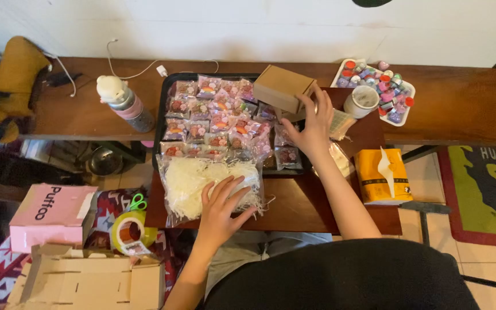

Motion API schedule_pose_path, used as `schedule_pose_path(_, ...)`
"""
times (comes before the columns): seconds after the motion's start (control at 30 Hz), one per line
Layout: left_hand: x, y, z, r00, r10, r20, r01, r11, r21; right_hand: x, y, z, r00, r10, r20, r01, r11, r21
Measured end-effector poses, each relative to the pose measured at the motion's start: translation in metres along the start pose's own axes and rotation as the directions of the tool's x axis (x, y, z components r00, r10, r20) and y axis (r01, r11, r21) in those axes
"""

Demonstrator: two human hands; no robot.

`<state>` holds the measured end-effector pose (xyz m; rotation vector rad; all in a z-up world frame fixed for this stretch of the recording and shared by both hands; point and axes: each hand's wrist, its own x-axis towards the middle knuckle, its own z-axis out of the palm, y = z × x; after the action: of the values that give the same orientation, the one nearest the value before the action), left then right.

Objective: Packing small items into a cardboard box with shredded paper filler.

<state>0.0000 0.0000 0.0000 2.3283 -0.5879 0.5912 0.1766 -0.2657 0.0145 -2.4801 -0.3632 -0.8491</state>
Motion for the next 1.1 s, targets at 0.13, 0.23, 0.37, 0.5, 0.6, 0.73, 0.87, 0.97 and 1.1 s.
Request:
schedule_pose_path(0.13,-0.005,0.0,-0.01,1.0,0.001,-0.029,-0.001,1.0,0.0,-0.005,0.003,0.006,1.0,-0.016,0.009,0.016,1.0,0.014)
schedule_pose_path(0.23,-0.011,0.0,-0.019,0.999,-0.04,-0.037,0.04,0.999,0.005,-0.006,0.008,0.013,0.999,-0.036,0.003,0.036,0.999,-0.009)
schedule_pose_path(0.37,-0.014,-0.003,-0.029,0.995,-0.077,-0.057,0.079,0.996,0.033,0.011,0.004,0.013,1.0,0.027,0.01,-0.028,0.989,0.146)
schedule_pose_path(0.5,-0.014,-0.002,-0.034,0.993,-0.096,-0.062,0.099,0.994,0.047,0.012,0.011,0.022,0.978,0.169,0.124,-0.2,0.929,0.312)
schedule_pose_path(0.6,-0.011,0.0,-0.035,0.994,-0.088,-0.072,0.091,0.995,0.042,0.012,0.013,0.026,0.999,0.035,0.005,-0.036,0.997,0.062)
schedule_pose_path(0.73,-0.013,-0.001,-0.034,0.994,-0.084,-0.068,0.086,0.996,0.036,0.013,0.002,0.022,0.995,0.095,-0.032,-0.096,0.994,-0.053)
schedule_pose_path(0.87,-0.017,-0.001,-0.033,0.994,-0.089,-0.066,0.091,0.995,0.028,0.009,-0.005,0.019,0.979,0.188,-0.085,-0.197,0.973,-0.118)
schedule_pose_path(0.97,-0.016,-0.001,-0.034,0.993,-0.089,-0.071,0.091,0.995,0.027,0.012,-0.006,0.014,0.978,0.189,-0.092,-0.197,0.977,-0.086)
schedule_pose_path(1.1,-0.017,0.0,-0.036,0.993,-0.094,-0.073,0.096,0.995,0.029,0.018,-0.003,0.007,0.975,0.218,-0.052,-0.219,0.975,-0.024)
